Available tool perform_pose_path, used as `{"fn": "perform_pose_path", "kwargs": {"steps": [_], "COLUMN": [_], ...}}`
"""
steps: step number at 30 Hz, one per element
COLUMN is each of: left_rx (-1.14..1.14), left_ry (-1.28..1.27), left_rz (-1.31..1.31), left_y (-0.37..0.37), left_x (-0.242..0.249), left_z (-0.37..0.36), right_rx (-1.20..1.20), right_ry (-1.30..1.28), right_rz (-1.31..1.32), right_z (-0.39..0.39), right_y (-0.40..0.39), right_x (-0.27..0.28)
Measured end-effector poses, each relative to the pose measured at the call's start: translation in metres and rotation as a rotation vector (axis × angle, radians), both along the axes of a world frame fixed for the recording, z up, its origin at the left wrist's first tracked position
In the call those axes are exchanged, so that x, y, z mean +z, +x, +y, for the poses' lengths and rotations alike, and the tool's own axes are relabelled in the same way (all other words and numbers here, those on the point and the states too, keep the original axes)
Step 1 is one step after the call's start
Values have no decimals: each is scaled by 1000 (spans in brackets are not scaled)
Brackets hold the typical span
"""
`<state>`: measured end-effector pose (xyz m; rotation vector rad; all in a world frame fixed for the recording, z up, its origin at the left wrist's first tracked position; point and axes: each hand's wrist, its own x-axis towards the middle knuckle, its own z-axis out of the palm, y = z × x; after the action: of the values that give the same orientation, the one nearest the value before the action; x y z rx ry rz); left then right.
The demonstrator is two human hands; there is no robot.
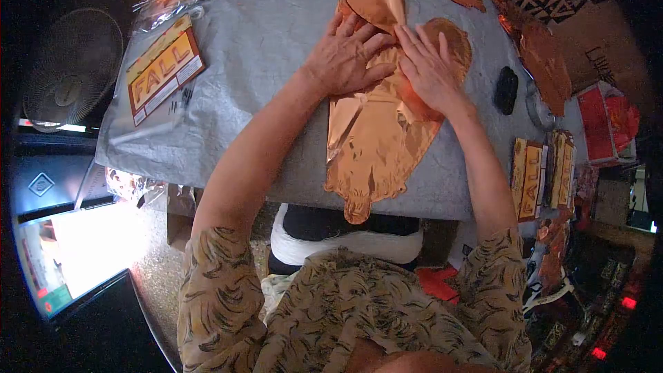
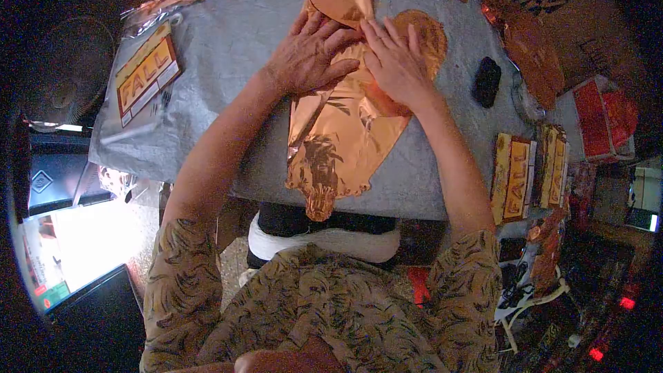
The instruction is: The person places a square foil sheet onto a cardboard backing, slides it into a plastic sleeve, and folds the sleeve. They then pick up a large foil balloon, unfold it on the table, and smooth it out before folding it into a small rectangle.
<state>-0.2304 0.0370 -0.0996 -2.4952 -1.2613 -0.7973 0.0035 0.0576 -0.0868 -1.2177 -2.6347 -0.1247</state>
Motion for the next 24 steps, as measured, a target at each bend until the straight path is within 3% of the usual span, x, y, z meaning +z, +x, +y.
{"fn": "perform_pose_path", "kwargs": {"steps": [10,17,18,20,23,24], "left_rx": [45,-55,-159,-40,21,-63], "left_ry": [-141,-55,-234,-179,-4,-51], "left_rz": [-27,-8,-343,-561,-449,-365], "left_y": [2,-12,-15,-24,-18,-13], "left_x": [2,-9,-2,9,25,29], "left_z": [-2,23,25,18,4,-3], "right_rx": [63,7,5,-3,-16,-14], "right_ry": [-3,-16,-28,-29,-43,-52], "right_rz": [8,-24,-8,13,32,31], "right_z": [-2,-4,-5,-5,-8,-8], "right_y": [-3,-5,-5,-6,-7,-7], "right_x": [0,3,2,0,4,4]}}
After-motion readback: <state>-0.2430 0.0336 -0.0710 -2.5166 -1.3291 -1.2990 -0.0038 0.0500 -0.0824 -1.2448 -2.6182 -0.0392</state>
